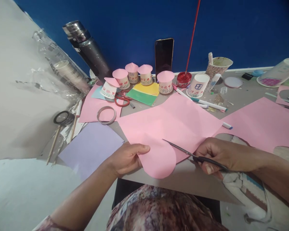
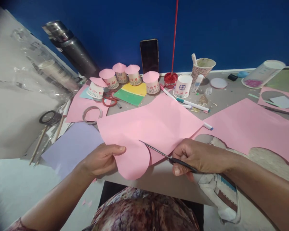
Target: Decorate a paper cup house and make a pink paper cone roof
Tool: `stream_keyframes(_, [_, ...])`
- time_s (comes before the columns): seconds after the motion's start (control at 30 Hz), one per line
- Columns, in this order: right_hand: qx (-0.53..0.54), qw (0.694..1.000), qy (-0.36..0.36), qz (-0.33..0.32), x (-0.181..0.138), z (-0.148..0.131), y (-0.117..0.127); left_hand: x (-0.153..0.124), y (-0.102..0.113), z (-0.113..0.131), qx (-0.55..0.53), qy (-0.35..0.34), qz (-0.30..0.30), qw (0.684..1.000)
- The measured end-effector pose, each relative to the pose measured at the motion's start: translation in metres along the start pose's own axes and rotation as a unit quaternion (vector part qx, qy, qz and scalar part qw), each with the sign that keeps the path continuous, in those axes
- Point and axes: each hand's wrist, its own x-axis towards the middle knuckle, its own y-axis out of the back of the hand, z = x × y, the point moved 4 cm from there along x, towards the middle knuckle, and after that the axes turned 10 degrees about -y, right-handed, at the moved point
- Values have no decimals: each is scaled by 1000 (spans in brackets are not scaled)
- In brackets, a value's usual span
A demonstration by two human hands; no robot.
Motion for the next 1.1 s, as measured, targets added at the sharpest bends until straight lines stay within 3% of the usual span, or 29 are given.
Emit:
stream_keyframes(0.43, [-31, 997, -6, 73, -3, -3, -11, -5, -3, 10, 96, -50, 49, 993])
stream_keyframes(0.77, [-6, 999, 26, -25, -14, -36, -26, -8, 9, 29, 124, -57, -1, 991])
stream_keyframes(0.97, [49, 996, 64, -44, -3, -30, -20, 9, 15, 38, 158, -39, 0, 987])
stream_keyframes(1.1, [118, 987, 87, -61, 5, -25, -17, 23, 6, 50, 180, -35, -44, 982])
